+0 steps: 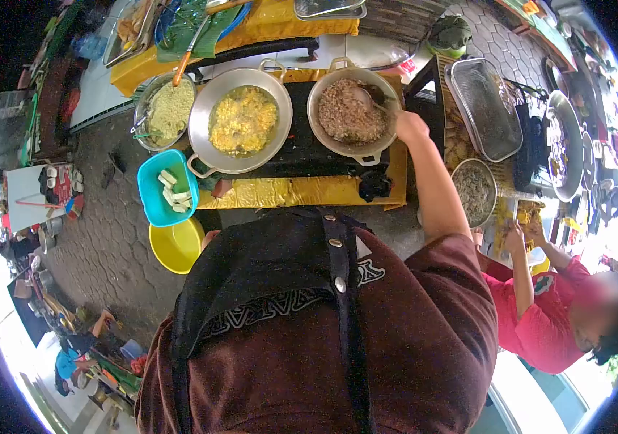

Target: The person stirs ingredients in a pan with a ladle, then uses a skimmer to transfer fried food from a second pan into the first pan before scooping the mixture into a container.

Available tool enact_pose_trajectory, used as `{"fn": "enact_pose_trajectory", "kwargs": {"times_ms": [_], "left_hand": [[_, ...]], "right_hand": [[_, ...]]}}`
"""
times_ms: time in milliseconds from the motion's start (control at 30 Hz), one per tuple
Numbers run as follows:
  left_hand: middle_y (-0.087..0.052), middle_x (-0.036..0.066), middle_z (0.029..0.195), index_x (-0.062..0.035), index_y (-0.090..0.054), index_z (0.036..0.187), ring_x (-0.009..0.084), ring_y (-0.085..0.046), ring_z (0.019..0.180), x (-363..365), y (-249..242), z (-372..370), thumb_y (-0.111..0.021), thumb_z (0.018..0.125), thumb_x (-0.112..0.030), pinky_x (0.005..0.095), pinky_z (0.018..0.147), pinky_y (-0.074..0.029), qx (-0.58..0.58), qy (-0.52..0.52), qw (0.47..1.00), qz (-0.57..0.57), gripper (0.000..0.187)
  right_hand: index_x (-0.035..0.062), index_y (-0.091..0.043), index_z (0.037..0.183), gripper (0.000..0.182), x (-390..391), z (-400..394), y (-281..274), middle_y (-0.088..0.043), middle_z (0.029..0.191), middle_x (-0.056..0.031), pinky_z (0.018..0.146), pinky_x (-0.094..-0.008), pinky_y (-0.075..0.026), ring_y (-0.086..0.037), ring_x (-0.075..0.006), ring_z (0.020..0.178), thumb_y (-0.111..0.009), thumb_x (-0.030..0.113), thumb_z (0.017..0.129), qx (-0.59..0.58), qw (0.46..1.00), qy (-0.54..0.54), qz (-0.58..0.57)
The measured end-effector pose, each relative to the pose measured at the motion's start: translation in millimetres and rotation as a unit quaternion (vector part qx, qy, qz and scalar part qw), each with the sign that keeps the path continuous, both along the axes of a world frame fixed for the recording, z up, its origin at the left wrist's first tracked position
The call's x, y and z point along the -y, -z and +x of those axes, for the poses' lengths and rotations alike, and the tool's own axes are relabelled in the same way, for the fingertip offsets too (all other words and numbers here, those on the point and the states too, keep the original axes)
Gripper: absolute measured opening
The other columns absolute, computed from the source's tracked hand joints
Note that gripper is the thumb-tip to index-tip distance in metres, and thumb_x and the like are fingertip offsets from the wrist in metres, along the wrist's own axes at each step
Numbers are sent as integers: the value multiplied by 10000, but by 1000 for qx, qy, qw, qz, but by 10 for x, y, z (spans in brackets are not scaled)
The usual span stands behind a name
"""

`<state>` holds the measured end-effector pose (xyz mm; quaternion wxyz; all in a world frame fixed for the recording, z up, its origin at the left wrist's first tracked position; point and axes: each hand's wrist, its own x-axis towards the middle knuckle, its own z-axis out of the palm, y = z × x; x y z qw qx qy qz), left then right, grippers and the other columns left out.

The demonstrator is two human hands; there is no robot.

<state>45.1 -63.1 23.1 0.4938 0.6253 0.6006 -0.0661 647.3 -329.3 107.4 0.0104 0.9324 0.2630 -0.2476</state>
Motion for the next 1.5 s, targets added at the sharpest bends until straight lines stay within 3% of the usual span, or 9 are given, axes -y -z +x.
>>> {"fn": "enact_pose_trajectory", "kwargs": {"times_ms": [100, 200, 400, 600, 767, 867, 967, 1167, 1500], "left_hand": [[-624, 93, 764, -27, -520, 1076, 162, -612, 616, 24, 81, -101, -472, 887, -157, 275, 517, -484, -7, 5, 1000, 1, 234], [-623, 103, 762, -24, -519, 1076, 170, -611, 604, 50, 417, -296, -465, 895, -154, 278, 515, -489, 76, -109, 988, -73, 229], [-619, 110, 759, -20, -509, 1082, 178, -601, 586, 75, 394, -357, -449, 902, -128, 291, 511, -495, -22, -18, 998, -62, 218], [-623, 103, 776, -14, -519, 1074, 175, -619, 626, 56, 431, -451, -459, 894, -147, 281, 528, -498, 73, -170, 978, -100, 232], [-626, 104, 785, -17, -528, 1083, 174, -640, 684, 125, 117, -287, -468, 881, -147, 275, 569, -509, 22, 10, 1000, 14, 247], [-627, 99, 782, -19, -532, 1083, 167, -634, 667, -79, 1152, -761, -472, 881, -152, 276, 567, -509, 14, 76, 997, -30, 249], [-630, 101, 787, -19, -536, 1076, 160, -624, 641, -22, 207, -191, -471, 882, -156, 273, 561, -508, 40, 60, 997, -10, 246], [-618, 87, 737, -20, -551, 1048, 144, -603, 598, -362, 164, 546, -494, 898, -189, 255, 536, -493, 23, 199, 978, -63, 232], [-631, 97, 765, -22, -576, 952, 147, -615, 614, -77, 781, 1898, -473, 891, -223, 273, 523, -485, 60, 184, 953, -231, 234]], "right_hand": [[147, -590, 1118, 344, -143, -69, -637, -594, 1092, -156, 841, -426, -451, -559, -343, 1018, -392, 201, 841, 33, 999, 11, -14], [127, -603, 1089, 320, -303, 202, -445, -595, 1094, -160, 843, -428, -453, -558, -334, 1036, -410, 199, 844, 53, 997, 40, -42], [107, -567, 1150, 346, -687, 426, -35, -585, 1128, -139, 849, -419, -467, -565, -295, 1048, -470, 114, 818, -2, 993, -85, -88], [202, -601, 1104, 322, -317, 395, -484, -598, 1105, -119, 820, -418, -480, -577, -297, 1017, -478, 125, 816, 60, 990, -89, -92], [140, -592, 1119, 314, 323, 381, 251, -586, 1108, -144, 819, -423, -467, -569, -331, 991, -472, 152, 830, 7, 1000, 1, -2], [164, -573, 1153, 320, 329, -77, 294, -587, 1101, -151, 817, -423, -462, -564, -335, 990, -474, 180, 849, -116, 988, 102, 29], [104, -615, 1057, 261, 404, -517, 243, -635, 969, -147, 764, -390, -461, -599, -317, 900, -503, 172, 831, -45, 979, 126, 156], [169, -482, 1215, 355, 355, -1367, -364, -587, 1041, -141, 739, -410, -486, -594, -324, 907, -462, 142, 861, 48, 998, 6, 37], [162, -421, 1257, 416, 47, -1933, -50, -506, 980, -160, 664, -415, -498, -612, -326, 800, -407, 67, 852, 87, 989, 122, -16]]}}
